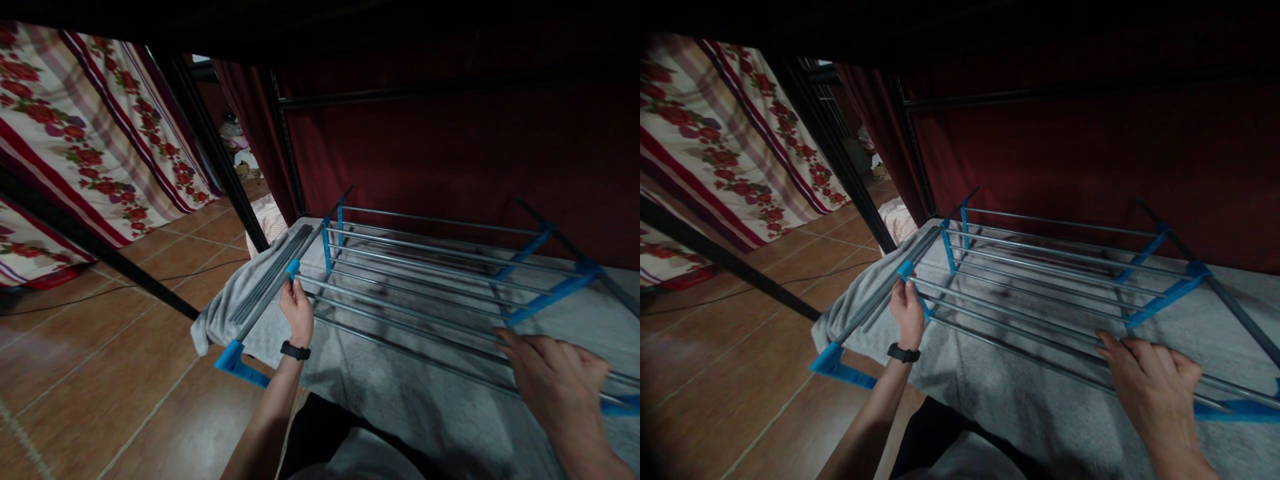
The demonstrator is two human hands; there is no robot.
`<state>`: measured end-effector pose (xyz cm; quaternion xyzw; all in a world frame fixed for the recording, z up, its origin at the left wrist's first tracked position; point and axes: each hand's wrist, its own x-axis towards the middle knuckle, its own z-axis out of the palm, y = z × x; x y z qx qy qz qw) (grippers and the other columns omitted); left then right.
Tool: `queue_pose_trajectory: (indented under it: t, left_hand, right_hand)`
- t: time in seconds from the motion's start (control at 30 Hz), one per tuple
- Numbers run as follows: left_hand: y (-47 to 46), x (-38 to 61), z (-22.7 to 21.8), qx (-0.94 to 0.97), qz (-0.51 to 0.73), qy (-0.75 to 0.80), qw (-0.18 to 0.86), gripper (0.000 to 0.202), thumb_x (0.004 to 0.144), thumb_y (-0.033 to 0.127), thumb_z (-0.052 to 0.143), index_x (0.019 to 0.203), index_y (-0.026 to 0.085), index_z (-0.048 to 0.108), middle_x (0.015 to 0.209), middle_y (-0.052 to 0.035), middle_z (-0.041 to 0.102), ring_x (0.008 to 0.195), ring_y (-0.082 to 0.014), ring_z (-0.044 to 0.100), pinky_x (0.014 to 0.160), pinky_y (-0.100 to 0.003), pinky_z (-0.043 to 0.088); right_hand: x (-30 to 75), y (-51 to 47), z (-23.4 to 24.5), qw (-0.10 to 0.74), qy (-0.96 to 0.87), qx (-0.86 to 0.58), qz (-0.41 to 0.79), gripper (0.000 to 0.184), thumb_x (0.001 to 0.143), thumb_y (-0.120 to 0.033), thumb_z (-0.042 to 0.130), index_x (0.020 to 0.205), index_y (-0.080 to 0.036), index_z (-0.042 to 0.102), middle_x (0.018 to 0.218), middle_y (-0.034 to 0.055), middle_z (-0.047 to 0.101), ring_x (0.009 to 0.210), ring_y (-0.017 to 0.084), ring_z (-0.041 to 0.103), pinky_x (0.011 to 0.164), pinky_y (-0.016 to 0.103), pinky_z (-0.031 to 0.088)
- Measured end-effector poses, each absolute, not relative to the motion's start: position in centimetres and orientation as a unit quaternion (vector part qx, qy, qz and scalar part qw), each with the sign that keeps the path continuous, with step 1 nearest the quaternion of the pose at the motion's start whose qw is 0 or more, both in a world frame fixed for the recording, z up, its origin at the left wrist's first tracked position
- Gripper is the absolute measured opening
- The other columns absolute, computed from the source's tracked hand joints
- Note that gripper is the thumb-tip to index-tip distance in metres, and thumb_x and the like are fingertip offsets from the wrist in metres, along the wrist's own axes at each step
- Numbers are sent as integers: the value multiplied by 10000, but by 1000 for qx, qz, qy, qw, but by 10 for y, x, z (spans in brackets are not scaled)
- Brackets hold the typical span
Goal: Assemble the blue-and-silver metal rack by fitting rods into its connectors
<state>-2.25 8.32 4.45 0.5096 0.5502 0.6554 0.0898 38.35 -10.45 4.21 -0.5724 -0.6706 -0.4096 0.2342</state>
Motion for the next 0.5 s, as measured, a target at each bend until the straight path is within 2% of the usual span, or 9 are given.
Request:
queue_pose_trajectory:
  t: [0.3,0.5]
  left_hand:
    - [80,-23,47,509,653,550,109,401,995,437,465,1148,141,687,1173,-163,710,1132,-294,646,1019,-417,483]
    - [82,-23,51,502,671,534,114,463,1009,482,404,1052,144,716,1095,-144,724,1134,-282,642,1064,-418,458]
  right_hand:
    - [378,-107,46,219,-666,-588,-403,257,996,-351,621,1232,-264,675,734,-31,611,644,129,508,761,386,286]
    - [378,-105,48,208,-673,-586,-401,274,1001,-359,618,1247,-251,671,717,-34,587,665,126,483,785,376,267]
